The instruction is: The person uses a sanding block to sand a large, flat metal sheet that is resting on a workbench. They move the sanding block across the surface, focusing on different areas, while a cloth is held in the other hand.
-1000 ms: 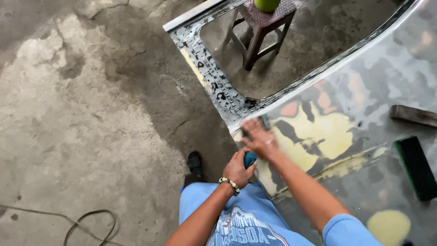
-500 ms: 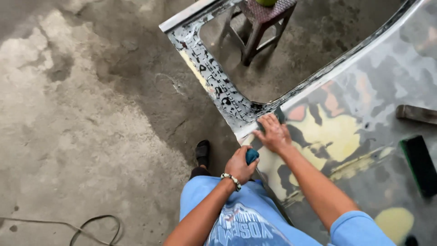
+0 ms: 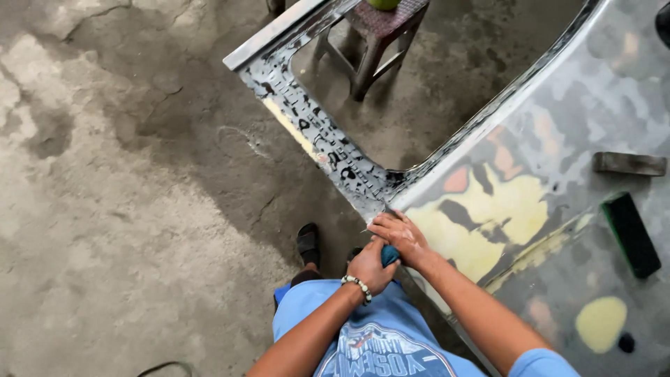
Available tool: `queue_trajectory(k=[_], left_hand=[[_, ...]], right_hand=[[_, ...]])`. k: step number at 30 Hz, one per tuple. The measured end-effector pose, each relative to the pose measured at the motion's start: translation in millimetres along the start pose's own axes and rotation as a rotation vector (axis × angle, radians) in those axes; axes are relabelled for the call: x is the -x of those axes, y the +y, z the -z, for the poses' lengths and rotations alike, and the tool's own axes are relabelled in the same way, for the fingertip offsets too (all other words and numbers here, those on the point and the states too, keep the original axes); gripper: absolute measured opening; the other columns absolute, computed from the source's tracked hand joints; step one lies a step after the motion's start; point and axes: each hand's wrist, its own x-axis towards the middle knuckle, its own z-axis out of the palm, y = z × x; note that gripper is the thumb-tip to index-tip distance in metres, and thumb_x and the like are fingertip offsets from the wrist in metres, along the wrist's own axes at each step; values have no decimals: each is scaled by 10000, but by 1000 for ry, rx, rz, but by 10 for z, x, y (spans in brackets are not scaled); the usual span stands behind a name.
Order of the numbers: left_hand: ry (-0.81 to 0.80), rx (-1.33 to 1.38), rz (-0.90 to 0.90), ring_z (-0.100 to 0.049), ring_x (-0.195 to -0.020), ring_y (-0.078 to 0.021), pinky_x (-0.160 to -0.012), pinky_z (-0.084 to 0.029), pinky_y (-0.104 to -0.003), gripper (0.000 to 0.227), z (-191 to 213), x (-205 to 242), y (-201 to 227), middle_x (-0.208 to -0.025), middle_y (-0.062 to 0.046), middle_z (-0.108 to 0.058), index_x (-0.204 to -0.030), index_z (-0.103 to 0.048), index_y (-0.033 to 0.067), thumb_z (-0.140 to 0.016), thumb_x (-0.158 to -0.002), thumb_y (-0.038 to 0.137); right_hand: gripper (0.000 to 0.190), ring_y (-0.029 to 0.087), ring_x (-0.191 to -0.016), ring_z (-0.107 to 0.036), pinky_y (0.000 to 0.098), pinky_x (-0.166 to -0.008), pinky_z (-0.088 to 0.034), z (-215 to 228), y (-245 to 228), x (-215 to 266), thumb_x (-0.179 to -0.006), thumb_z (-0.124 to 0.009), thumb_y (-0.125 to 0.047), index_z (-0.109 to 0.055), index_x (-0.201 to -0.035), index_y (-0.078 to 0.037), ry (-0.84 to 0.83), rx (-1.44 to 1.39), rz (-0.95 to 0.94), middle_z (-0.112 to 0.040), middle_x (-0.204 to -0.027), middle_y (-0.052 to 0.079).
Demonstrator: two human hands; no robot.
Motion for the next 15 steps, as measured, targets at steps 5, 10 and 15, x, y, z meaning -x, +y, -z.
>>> queue_trajectory(k=[5,10,15], left_hand=[[32,-17,-76,-648,-1051,-413,-891,-526,-483,463,-105,36,-174,-1137,-202,-664,-1209,-583,101,-765,-832,300],[110,0,-29,-658,-1039,-407,-891,-530,-478,486,-173,1,-59,-1156,-190,-677,-1247,-575,108,-743,-837,308],[150,49,18,-661,-1049,-400,-906,-534,-472,471,-436,190,-119,-1145,-209,-683,-1209,-590,83,-765,-839,316]], right_hand=[[195,253,-1102,-663,403,-860,-549,718,-262,-364,-903,-723,-255,-769,-1072,-169,42,343,-354,-724,-1109,72],[267,245,-1151,-670,442,-937,-539,136,-171,-106,-804,-713,-230,-766,-1057,-162,40,417,-35,-732,-1125,50],[281,280,-1161,-639,439,-919,-539,351,153,17,-893,-717,-277,-757,-1132,-135,78,296,-39,-716,-1172,72]])
